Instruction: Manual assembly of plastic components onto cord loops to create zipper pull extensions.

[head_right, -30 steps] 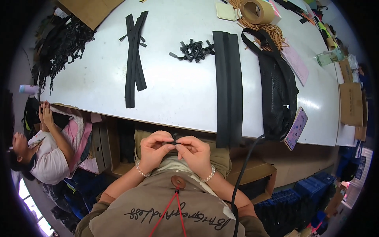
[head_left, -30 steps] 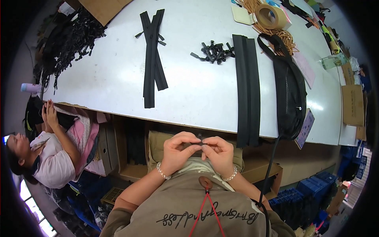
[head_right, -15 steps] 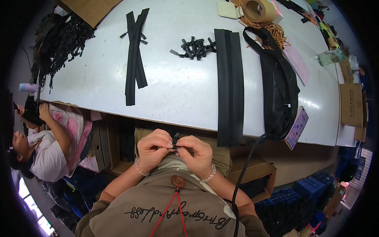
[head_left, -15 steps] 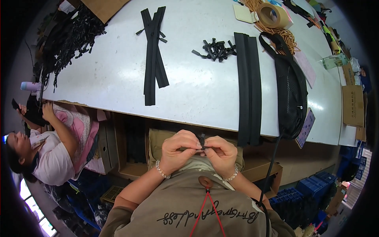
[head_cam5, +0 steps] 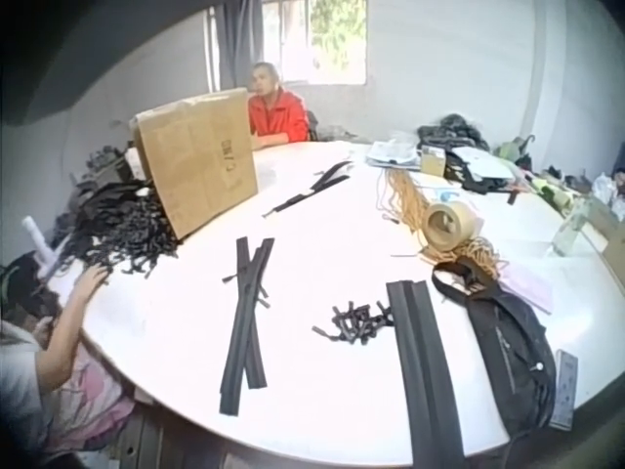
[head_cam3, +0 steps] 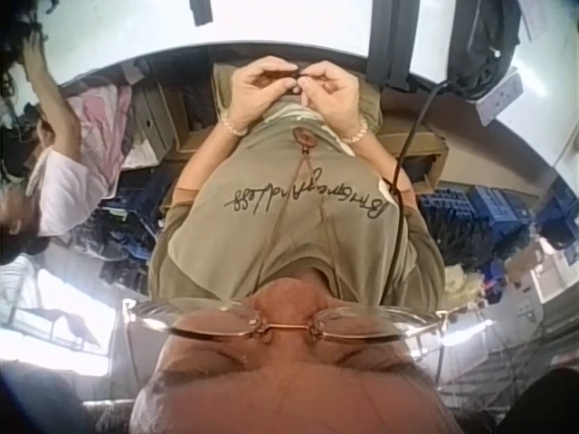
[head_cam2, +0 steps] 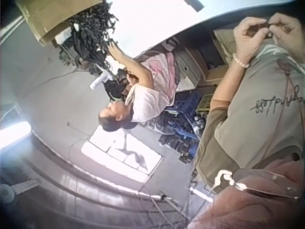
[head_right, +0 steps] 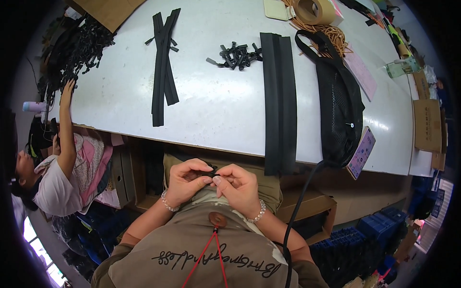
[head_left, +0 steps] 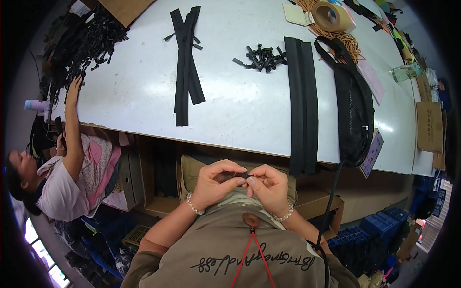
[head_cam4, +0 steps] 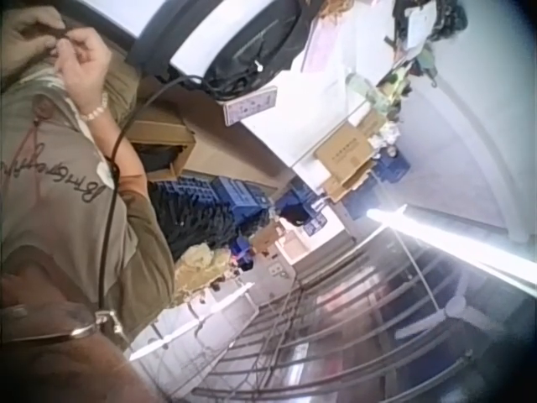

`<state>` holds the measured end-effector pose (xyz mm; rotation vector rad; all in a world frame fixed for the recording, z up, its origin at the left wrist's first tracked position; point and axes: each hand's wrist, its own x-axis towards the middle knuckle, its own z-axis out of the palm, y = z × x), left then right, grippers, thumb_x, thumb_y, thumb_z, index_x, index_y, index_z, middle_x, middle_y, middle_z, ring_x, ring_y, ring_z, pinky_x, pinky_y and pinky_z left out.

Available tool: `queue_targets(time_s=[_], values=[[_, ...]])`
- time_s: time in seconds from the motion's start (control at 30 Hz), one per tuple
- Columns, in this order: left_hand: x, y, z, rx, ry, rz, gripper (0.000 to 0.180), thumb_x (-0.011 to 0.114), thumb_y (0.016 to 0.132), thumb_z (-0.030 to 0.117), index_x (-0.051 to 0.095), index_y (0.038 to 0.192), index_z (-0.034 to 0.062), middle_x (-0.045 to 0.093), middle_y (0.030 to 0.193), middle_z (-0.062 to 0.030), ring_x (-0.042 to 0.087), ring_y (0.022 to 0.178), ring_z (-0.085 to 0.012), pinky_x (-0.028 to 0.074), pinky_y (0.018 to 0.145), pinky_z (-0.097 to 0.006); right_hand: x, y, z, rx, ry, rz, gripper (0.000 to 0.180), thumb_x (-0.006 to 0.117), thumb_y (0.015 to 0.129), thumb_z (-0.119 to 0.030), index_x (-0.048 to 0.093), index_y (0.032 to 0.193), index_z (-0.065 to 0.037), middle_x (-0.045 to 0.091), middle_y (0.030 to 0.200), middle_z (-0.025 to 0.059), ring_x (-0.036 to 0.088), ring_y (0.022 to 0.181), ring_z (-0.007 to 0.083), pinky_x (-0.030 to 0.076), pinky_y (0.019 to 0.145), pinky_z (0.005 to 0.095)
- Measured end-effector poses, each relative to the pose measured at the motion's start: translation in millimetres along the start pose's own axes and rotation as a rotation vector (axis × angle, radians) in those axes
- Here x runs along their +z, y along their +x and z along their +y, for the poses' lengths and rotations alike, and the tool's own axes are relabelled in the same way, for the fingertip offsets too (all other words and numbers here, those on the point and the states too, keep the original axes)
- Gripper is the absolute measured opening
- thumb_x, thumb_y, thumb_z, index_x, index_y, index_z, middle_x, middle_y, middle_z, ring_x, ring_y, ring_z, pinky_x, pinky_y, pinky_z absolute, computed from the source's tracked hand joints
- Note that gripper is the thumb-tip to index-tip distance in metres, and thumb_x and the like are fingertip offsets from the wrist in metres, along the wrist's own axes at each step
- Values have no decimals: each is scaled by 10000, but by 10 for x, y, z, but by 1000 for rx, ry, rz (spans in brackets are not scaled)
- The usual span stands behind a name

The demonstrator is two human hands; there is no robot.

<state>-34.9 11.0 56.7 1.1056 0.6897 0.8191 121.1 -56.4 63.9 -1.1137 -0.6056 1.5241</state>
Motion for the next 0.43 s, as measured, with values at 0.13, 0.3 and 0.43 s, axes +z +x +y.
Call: queue_targets(time_s=[0.13, 0.3, 0.43], values=[[2, -36, 7, -50, -7, 8, 207, 656, 748, -83, 644, 948, -32, 632, 905, -106, 620, 823, -154, 516, 716, -252, -7, 8, 8, -14, 17, -14, 85, 565, 851, 30, 540, 927, 59, 613, 792, 102, 576, 621, 85, 477, 547, 196], [0, -35, 41, 59, 161, 0, 208, 670, 738, -75, 657, 940, -29, 650, 935, -137, 627, 816, -157, 517, 707, -245, -23, 11, 67, -121, 11, -23, 64, 557, 853, 41, 525, 908, 52, 611, 824, 139, 602, 638, 132, 501, 579, 229], [-47, -44, 73, 141, 303, -52, 222, 683, 734, -56, 673, 950, -6, 663, 924, -144, 641, 794, -204, 516, 689, -247, -30, 11, 105, -243, -14, -59, 104, 585, 841, 35, 555, 940, 38, 597, 862, 102, 604, 679, 121, 497, 590, 219]])
